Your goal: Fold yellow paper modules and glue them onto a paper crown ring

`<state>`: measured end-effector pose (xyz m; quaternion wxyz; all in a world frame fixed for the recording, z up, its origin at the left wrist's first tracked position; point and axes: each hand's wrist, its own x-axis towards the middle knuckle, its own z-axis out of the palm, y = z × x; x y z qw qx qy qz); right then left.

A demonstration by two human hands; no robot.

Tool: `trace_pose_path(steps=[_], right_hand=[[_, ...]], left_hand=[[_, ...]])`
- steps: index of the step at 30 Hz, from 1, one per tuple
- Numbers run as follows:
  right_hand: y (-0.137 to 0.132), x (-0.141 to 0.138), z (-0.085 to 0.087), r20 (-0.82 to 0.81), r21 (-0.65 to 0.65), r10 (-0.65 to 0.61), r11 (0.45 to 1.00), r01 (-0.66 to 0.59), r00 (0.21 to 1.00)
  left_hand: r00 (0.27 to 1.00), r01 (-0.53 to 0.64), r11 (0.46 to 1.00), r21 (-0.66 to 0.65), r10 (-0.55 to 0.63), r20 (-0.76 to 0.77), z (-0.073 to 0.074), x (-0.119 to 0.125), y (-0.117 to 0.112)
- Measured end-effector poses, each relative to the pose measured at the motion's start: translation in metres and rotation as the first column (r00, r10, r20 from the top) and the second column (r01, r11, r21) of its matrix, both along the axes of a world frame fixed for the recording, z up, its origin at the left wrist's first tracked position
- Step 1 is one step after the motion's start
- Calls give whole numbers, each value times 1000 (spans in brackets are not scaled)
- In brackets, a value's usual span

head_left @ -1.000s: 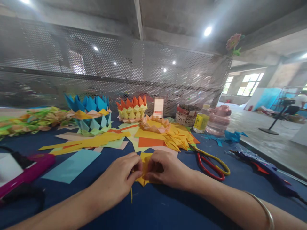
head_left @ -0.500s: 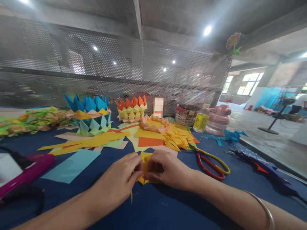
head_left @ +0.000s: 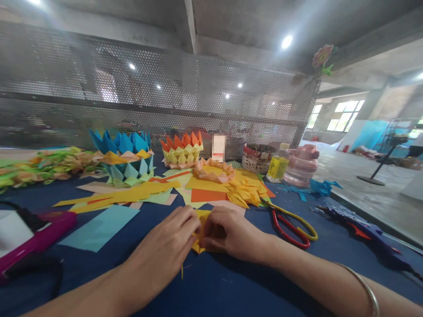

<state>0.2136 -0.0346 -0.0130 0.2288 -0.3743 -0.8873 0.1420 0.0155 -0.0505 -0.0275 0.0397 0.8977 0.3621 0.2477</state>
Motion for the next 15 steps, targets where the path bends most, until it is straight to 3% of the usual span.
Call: trace_pose_path(steps=[9,15], right_hand=[[0,1,-3,-17,15,28,999,-28,999],[0,1,-2,-30,-1,20,1000,-20,999]], left_hand=[[989,134,976,172,-120,-89,-10,-10,-7],[986,102,994,39,-96,-134,-5,-12,-10]])
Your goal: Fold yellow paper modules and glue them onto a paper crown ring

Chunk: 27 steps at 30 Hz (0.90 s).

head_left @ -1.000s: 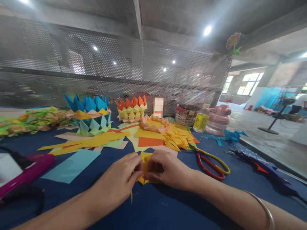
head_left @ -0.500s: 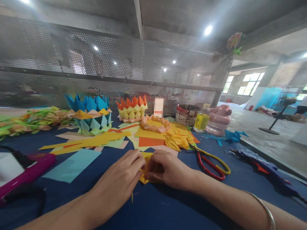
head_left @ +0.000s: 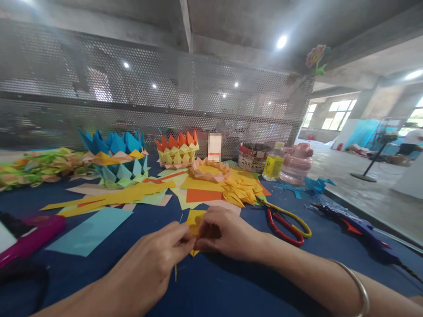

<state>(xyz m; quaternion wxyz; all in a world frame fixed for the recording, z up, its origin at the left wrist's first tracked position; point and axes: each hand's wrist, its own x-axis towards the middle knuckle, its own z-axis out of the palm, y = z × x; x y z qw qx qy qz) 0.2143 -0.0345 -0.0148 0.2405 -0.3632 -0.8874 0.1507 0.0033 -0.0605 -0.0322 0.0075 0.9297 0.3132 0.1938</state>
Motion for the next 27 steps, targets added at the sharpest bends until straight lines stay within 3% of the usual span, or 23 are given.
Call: trace_pose_path(steps=[19,27], right_hand=[[-4,-3,5,49,-77,-80,994,83,996],[-1,0,5,10,-117,-126,985,127,992]], left_hand=[[992,-44,999,-8,43,-120,4,3,-2],[991,-10,1000,19,12,-134,2,2,-1]])
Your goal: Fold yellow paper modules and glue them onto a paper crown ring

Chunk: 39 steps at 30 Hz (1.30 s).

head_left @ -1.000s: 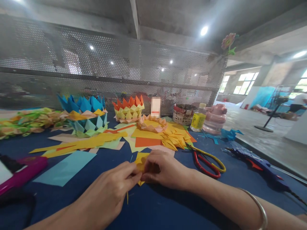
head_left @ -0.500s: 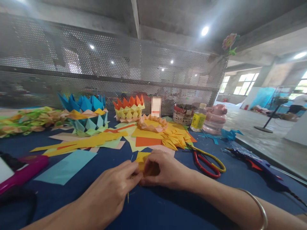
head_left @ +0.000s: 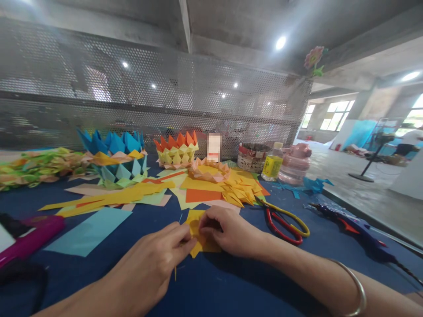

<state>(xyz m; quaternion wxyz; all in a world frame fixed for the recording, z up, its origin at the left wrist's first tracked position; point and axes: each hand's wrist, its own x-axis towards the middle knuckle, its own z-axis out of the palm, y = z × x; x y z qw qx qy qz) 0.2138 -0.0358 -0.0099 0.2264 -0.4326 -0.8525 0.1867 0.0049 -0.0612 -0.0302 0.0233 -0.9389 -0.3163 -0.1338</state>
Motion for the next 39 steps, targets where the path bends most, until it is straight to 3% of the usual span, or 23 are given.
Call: trace_pose_path(steps=[12,30,39], right_hand=[[-1,-1,-2,21,39,1,999,-2,1000],[-1,-1,0,19,29,21,999,-22,1000],[-2,2,3,51,51,1,999,-4,999]], left_hand=[[1000,21,999,33,-21,-2,-6,-3,-1],[987,141,947,290,-113,-111,-10,-18,-8],[982,126,977,174,-99,-158,-6,-18,-7]])
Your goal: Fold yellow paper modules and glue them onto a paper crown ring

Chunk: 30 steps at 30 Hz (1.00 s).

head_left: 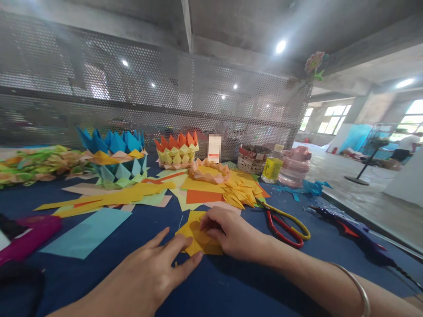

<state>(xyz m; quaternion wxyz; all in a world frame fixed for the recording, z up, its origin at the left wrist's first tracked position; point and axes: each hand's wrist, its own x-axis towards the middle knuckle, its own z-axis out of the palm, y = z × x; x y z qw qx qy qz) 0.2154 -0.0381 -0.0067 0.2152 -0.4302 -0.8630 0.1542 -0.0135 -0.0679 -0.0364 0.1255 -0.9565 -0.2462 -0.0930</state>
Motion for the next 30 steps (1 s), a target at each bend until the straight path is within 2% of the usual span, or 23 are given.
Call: trace_pose_path(steps=[5,10,14,18,21,24,30], right_hand=[[2,1,-2,2,49,28,998,-28,1000],[0,1,-2,12,104,22,994,-23,1000],[0,1,-2,-42,115,-47,992,51,998],[4,2,-4,-143,122,-176,973,194,974],[5,4,-3,-95,98,-244,963,252,965],[4,5,0,-3,63,-272,960,272,962],[0,0,5,132,78,-250,967,241,959]], left_hand=[[999,-10,1000,-9,11,52,-3,-2,-2],[997,-57,998,-23,58,54,3,3,-2],[990,-46,998,-35,51,134,7,6,0],[932,-77,997,-27,81,353,6,4,5],[852,-140,987,-78,160,499,6,4,11],[793,-189,968,-164,249,556,9,6,17],[771,-199,923,-331,356,529,7,6,24]])
